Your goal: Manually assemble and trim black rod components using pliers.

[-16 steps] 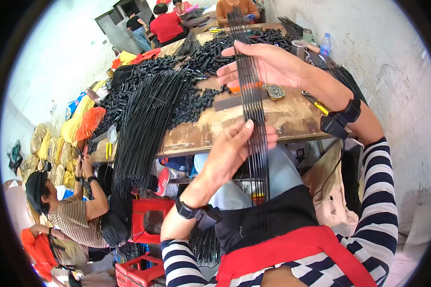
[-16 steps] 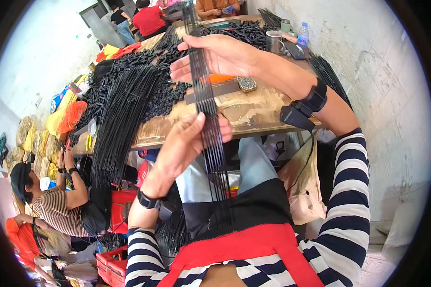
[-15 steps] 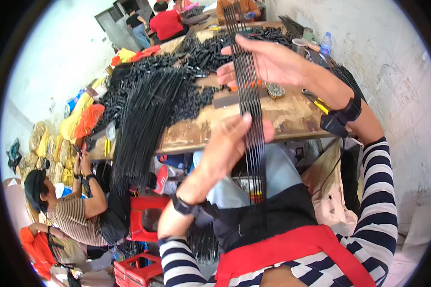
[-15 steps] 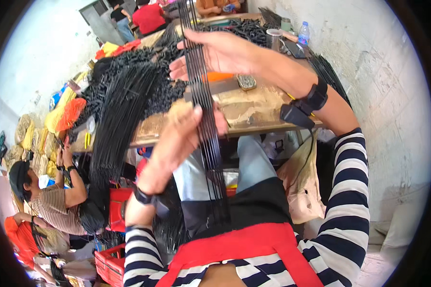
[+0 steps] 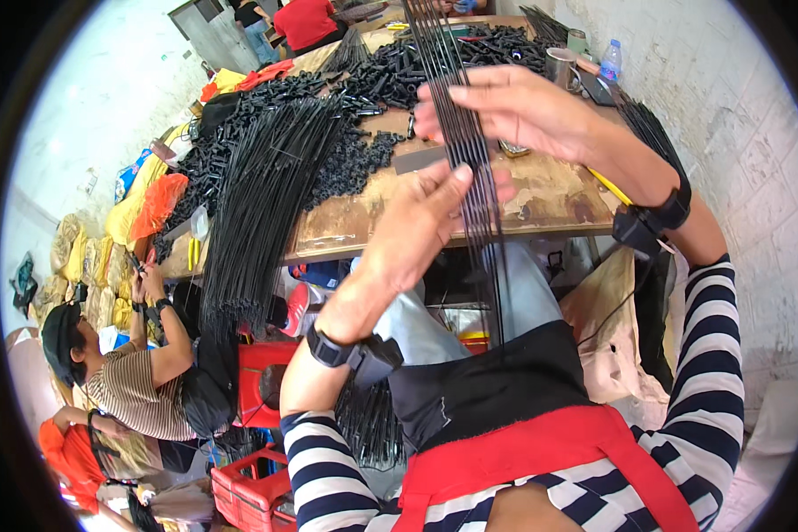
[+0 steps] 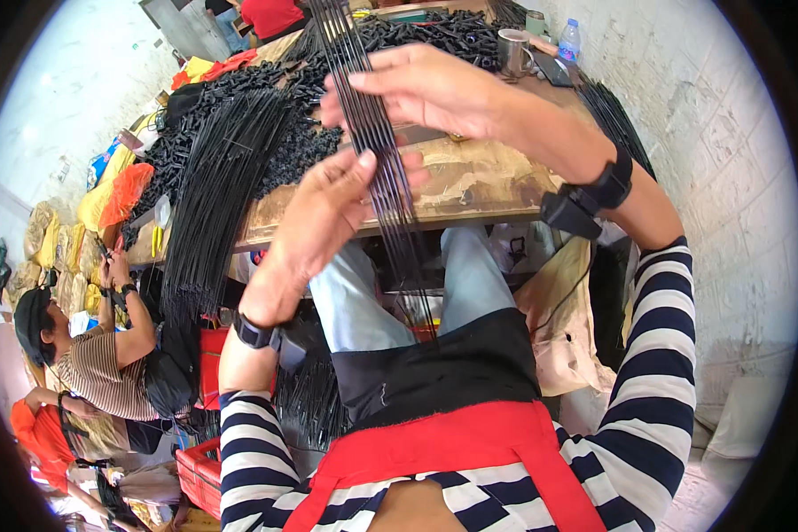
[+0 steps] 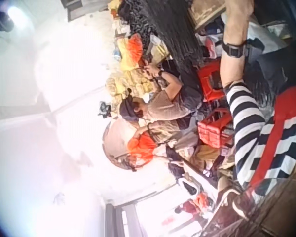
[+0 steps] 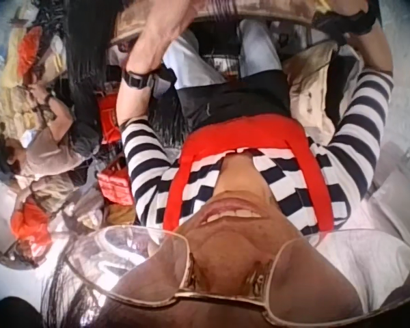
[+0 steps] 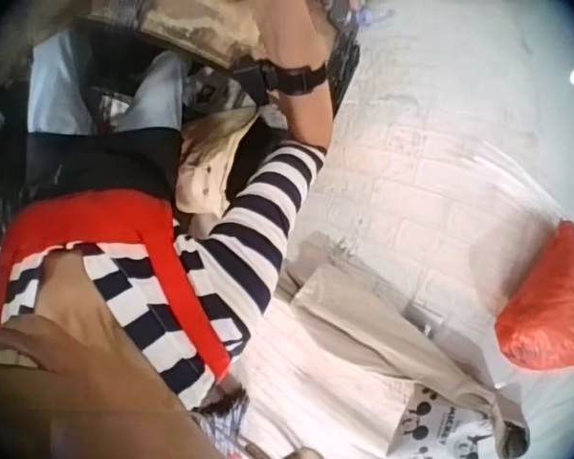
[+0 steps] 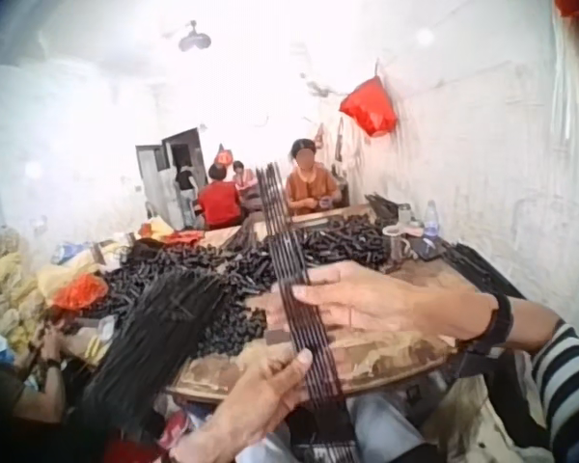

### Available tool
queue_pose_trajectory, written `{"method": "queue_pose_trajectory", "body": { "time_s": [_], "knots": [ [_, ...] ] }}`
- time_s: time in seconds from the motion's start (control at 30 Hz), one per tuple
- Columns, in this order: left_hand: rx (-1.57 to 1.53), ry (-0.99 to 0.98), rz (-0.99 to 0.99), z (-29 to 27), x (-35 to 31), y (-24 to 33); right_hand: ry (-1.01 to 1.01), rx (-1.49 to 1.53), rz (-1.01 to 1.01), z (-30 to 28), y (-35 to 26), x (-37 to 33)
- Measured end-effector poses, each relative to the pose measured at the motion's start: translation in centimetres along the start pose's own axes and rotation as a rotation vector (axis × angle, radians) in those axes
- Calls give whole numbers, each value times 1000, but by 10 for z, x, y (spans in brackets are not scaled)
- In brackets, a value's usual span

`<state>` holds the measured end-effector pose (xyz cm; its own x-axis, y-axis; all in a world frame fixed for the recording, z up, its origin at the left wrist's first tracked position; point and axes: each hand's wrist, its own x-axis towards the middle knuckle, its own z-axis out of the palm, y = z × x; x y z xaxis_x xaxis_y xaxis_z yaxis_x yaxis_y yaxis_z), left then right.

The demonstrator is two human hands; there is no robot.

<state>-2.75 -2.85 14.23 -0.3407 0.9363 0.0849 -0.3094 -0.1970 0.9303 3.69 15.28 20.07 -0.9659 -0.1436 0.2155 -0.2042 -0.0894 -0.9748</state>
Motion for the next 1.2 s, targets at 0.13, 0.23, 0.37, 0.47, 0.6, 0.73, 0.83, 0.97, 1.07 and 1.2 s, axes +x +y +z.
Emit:
{"method": "queue_pose_trajectory", "body": {
  "time_s": [0.13, 0.23, 0.37, 0.47, 0.6, 0.73, 0.83, 0.97, 1.07, 1.2],
  "knots": [
    [7, 20, -21, 6, -12, -7, -52, 68, 58, 4, 4, -8],
    [3, 32, -19, 0, -8, -14, -21, 22, 39, -3, 6, -5],
    [-98, -41, -51, -13, 6, -8, 2, 50, 116, -6, 7, 4],
    [63, -36, -89, -20, 20, 2, 50, 13, 149, -6, 4, 16],
    [-120, -156, 95, -37, 44, 11, 212, -180, 26, -15, -4, 33],
    [-398, -14, -109, -68, 50, -15, 120, -311, 4, -8, 25, 8],
    [-501, -20, -288, -103, 58, -46, 62, -434, 167, 23, 92, -21],
    [-503, 125, -384, -152, 108, -70, 66, -299, 186, 19, 150, -35],
    [-220, 214, -242, -179, 157, -64, 133, -278, 242, -7, 165, -11],
    [-5, 392, 144, -173, 113, -63, 239, -123, 274, -18, 183, 7]
  ]
}}
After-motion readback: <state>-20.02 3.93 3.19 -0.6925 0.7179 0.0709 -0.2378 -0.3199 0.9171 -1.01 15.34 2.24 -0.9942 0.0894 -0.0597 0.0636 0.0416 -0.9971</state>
